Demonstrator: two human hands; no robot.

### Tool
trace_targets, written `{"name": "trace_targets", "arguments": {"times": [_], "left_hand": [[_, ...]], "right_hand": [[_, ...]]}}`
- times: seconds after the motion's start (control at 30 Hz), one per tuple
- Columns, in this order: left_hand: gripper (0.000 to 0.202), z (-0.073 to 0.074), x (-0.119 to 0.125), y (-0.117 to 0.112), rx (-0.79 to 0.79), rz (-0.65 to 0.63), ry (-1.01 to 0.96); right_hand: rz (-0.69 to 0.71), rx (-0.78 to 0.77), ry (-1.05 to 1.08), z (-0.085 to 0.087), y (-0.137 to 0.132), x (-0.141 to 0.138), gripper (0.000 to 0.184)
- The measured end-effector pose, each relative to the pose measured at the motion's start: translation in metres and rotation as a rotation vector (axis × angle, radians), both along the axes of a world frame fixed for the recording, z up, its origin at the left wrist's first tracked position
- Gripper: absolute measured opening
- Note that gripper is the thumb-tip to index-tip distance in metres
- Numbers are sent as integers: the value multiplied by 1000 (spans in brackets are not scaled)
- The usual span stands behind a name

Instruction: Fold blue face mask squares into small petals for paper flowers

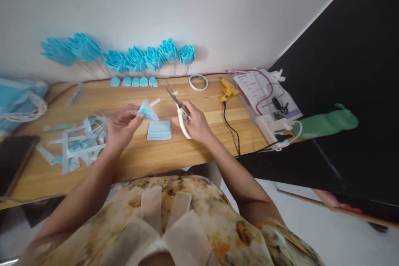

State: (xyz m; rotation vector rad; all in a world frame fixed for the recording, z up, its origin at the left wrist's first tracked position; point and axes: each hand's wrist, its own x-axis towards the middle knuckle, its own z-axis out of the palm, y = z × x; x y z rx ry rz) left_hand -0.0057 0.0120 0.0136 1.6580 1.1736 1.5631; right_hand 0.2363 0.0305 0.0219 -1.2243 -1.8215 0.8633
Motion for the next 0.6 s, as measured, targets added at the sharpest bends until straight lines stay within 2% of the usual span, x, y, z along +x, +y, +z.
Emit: {"name": "trace_targets", "arguments": {"times": [0.1, 0.3, 0.6], "left_hand": [[19, -4, -3, 1, -16, 15, -62], [18, -6, -3, 1, -1, 18, -85], [11, -4, -3, -3, 5, -141, -53]], "right_hand": [[5, 72, -47, 2, -1, 4, 51], [22, 168, -193, -13, -6, 2, 53], [11, 88, -97, -16, -3, -3, 51]]}}
